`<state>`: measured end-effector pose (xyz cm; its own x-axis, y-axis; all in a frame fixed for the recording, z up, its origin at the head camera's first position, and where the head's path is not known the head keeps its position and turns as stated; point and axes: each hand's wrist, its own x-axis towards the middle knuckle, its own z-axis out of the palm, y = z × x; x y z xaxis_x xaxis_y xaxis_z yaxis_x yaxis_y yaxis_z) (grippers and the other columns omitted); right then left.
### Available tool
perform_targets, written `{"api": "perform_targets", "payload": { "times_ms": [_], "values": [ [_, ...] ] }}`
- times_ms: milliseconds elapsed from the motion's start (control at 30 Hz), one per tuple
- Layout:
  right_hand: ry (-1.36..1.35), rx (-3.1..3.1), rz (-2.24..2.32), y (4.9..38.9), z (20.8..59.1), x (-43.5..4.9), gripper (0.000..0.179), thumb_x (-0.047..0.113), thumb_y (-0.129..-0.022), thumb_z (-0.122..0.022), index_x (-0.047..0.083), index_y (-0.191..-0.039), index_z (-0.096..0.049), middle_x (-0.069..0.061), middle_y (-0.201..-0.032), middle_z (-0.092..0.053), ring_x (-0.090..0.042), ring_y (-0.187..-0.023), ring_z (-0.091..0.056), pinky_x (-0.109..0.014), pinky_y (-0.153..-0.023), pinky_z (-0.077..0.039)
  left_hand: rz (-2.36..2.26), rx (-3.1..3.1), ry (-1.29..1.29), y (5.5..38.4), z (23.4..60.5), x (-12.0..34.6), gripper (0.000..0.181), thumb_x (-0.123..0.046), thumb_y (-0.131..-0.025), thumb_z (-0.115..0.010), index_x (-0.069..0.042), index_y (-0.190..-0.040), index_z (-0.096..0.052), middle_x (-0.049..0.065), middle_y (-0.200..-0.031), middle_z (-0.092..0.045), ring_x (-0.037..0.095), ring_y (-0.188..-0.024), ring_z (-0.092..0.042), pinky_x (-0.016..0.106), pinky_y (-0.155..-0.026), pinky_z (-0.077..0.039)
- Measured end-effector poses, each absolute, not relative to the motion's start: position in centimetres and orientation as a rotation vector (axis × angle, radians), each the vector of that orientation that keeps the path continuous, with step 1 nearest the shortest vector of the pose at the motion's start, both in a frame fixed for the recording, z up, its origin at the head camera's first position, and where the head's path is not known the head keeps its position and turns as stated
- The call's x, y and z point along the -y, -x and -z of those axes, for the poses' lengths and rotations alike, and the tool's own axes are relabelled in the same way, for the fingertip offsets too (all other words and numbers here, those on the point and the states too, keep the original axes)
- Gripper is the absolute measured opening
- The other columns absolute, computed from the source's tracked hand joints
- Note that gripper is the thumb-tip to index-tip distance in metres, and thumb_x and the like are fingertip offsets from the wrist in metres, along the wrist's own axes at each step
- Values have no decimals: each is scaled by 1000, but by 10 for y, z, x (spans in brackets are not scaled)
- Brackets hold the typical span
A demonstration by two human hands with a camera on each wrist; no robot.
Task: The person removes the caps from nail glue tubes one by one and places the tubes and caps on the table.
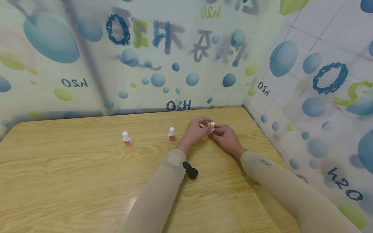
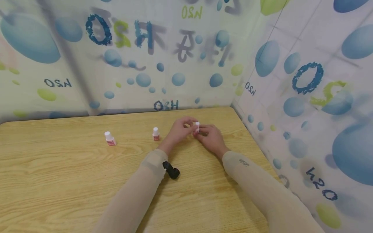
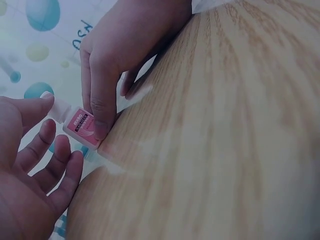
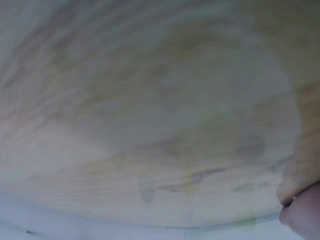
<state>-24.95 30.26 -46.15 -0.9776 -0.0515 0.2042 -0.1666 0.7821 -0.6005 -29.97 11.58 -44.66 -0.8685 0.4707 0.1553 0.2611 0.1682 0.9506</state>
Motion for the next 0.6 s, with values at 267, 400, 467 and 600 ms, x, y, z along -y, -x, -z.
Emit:
{"api": "perform_targets", "payload": {
  "times_ms": [267, 400, 467, 600],
  "values": [
    [-163, 2805, -977, 247, 459, -301, 35, 31, -99, -78, 13, -129, -78, -10, -147, -68, -36, -137, -58, -57, -118, -42, -1756, -2278, -686, 300, 447, -116, 28, -26, -103, -72, -15, -129, -74, 6, -101, -65, 14, -66, -53, 25, -54, -45],
    [-158, 2812, -969, 247, 459, -301, 35, 31, -100, -77, 13, -130, -78, -10, -148, -67, -36, -138, -57, -57, -119, -42, -1744, -2284, -692, 299, 446, -116, 29, -27, -104, -72, -17, -130, -74, 5, -101, -64, 14, -66, -53, 25, -55, -45],
    [-157, 2815, -964, 248, 460, -302, 35, 31, -100, -77, 13, -130, -78, -10, -148, -67, -36, -138, -57, -57, -119, -42, -1746, -2280, -688, 299, 446, -117, 27, -27, -103, -73, -16, -128, -74, 4, -100, -64, 14, -66, -52, 25, -55, -45],
    [-148, 2821, -963, 248, 461, -303, 36, 31, -100, -77, 13, -131, -77, -11, -149, -66, -36, -139, -56, -57, -119, -41, -1758, -2258, -672, 299, 445, -116, 23, -27, -102, -74, -15, -122, -73, 4, -98, -64, 14, -66, -52, 26, -56, -45]
  ]
}}
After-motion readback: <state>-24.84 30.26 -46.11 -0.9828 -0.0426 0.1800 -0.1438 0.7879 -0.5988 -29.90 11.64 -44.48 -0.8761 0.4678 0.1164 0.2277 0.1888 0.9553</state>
